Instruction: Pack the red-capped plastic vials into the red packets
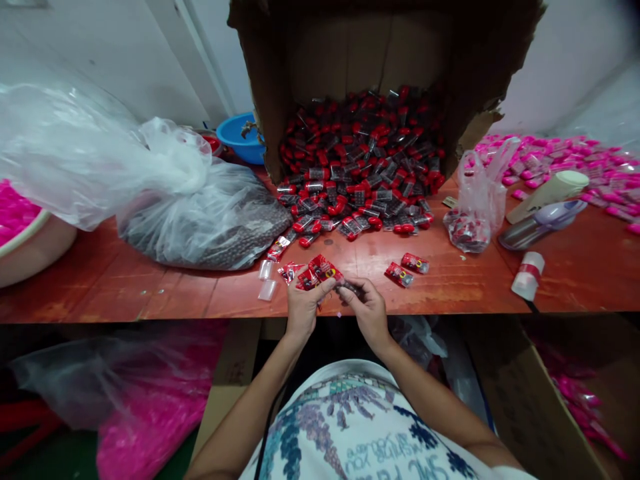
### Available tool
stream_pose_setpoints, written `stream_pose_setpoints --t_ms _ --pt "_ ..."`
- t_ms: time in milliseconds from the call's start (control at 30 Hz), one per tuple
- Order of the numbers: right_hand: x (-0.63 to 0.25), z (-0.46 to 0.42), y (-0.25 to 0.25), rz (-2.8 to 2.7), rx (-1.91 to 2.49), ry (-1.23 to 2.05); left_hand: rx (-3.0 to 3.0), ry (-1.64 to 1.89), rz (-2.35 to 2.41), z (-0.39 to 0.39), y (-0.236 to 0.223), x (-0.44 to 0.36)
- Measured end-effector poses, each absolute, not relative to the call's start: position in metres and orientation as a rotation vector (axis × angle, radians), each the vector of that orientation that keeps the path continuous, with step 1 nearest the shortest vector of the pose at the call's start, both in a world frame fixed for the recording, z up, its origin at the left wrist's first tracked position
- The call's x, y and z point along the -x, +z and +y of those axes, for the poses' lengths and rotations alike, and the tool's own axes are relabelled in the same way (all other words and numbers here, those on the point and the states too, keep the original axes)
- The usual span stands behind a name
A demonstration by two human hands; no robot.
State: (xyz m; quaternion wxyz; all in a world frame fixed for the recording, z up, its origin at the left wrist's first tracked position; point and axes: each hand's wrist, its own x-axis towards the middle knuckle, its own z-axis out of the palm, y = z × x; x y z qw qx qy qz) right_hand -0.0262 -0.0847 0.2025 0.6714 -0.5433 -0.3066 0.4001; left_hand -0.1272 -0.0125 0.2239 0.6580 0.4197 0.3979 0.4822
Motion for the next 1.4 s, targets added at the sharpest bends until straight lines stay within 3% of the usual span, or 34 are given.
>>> stream_pose_setpoints --t_ms 167,400,833,1133,1400 --pt "0.027 -0.085 0.211 -0.613 1.145 1.045 -0.880 1.081 0.861 -0.013 0.223 0.129" --pt "0.025 -0.084 0.208 -0.796 1.277 0.758 -0.788 1.091 0.852 -0.015 0.229 0.125" --pt "0.029 -0.085 0.217 -0.465 1.075 1.197 -0.816 1.035 0.836 -0.017 0.235 0.129" --pt "0.035 -0.079 0.208 -0.667 1.249 0.792 -0.802 1.103 0.903 -0.023 0.234 0.117" --pt "0.028 -0.072 0.216 -0.385 1.045 1.115 -0.725 1.082 0.816 -0.027 0.237 0.111"
